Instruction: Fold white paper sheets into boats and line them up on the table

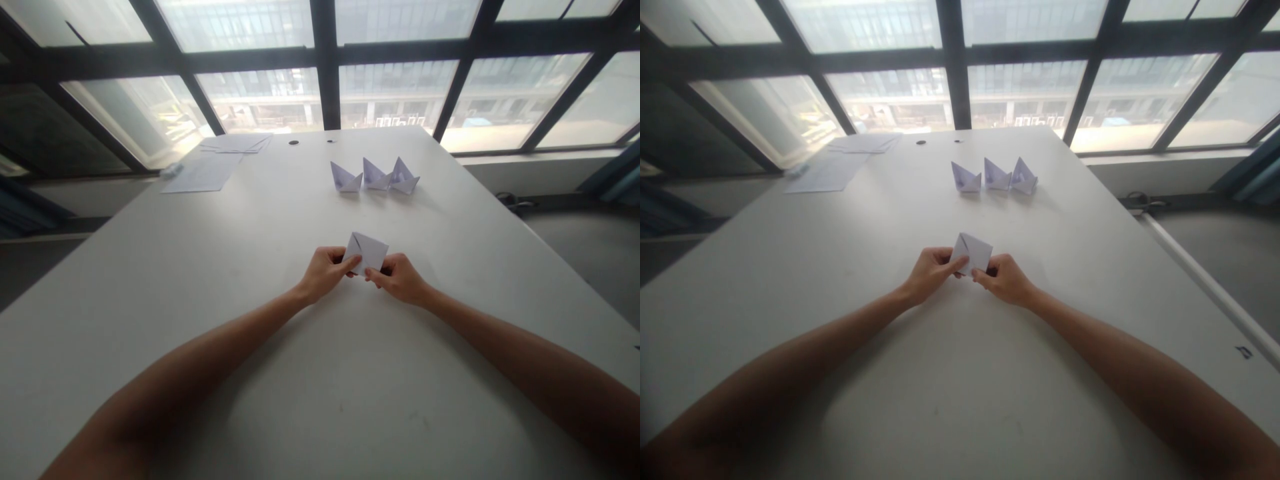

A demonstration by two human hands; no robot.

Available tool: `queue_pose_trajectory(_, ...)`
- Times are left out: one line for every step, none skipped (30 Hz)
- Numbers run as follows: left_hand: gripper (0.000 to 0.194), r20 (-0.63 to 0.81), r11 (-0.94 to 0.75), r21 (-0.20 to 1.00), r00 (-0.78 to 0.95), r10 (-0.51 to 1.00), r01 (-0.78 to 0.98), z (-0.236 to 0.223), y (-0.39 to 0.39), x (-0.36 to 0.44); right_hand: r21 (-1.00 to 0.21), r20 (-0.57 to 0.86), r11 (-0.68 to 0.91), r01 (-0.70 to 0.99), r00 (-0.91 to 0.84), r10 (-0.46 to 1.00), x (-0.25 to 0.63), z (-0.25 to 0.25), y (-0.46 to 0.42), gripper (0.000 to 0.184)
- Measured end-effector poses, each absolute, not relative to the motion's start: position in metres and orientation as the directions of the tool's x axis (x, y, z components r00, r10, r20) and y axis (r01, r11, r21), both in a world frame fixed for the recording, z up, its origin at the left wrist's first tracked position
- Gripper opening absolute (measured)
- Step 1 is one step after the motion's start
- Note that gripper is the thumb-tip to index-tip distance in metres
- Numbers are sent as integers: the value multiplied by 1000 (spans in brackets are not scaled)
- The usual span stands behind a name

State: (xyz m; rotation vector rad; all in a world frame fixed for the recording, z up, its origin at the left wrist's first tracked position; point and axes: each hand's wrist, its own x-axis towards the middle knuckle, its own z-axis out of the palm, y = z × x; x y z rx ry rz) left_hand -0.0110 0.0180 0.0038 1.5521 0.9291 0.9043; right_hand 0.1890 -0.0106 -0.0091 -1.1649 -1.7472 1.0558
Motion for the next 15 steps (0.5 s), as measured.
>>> queue_pose_trajectory(40, 76, -127, 987, 411, 908, 97, 3, 18, -11, -919, 146, 235, 316, -279, 949, 189, -9, -11, 32)
queue_pose_trajectory(40, 73, -115, 990, 415, 907, 78, 3, 18, -10, -917, 147, 235, 322, -274, 950, 188, -8, -11, 32)
queue_pose_trajectory(40, 72, -103, 993, 420, 905, 51, 3, 18, -10, -916, 150, 237, 323, -272, 950, 188, -7, -11, 32)
queue_pose_trajectory(40, 73, -93, 995, 428, 901, 27, 4, 18, -9, -916, 153, 241, 320, -275, 949, 188, -7, -11, 32)
queue_pose_trajectory(41, 74, -89, 996, 442, 894, 13, 5, 18, -9, -917, 155, 244, 317, -282, 947, 188, -6, -12, 32)
queue_pose_trajectory(42, 73, -88, 996, 455, 887, 13, 6, 17, -9, -917, 155, 247, 314, -291, 944, 188, -5, -12, 34)
queue_pose_trajectory(41, 72, -93, 995, 465, 882, 22, 6, 17, -9, -917, 153, 249, 311, -300, 941, 188, -5, -12, 35)
queue_pose_trajectory(40, 73, -100, 994, 473, 878, 33, 7, 17, -8, -917, 153, 251, 309, -307, 939, 188, -5, -12, 37)
queue_pose_trajectory(39, 74, -107, 993, 479, 875, 42, 8, 16, -8, -916, 152, 254, 310, -316, 937, 188, -5, -12, 38)
queue_pose_trajectory(38, 75, -111, 993, 481, 873, 47, 8, 16, -8, -914, 153, 257, 313, -322, 934, 188, -6, -12, 38)
queue_pose_trajectory(37, 75, -111, 993, 481, 874, 46, 8, 16, -8, -913, 152, 260, 316, -328, 932, 188, -7, -12, 39)
queue_pose_trajectory(36, 74, -110, 993, 480, 874, 47, 8, 15, -8, -911, 152, 262, 318, -333, 931, 188, -9, -11, 38)
queue_pose_trajectory(34, 72, -109, 993, 480, 874, 50, 8, 15, -8, -910, 151, 265, 319, -340, 928, 189, -10, -11, 38)
queue_pose_trajectory(33, 70, -110, 992, 477, 876, 55, 8, 15, -7, -909, 151, 268, 320, -345, 926, 189, -11, -11, 37)
queue_pose_trajectory(32, 70, -112, 992, 471, 879, 63, 9, 15, -7, -907, 154, 272, 322, -348, 925, 189, -11, -11, 37)
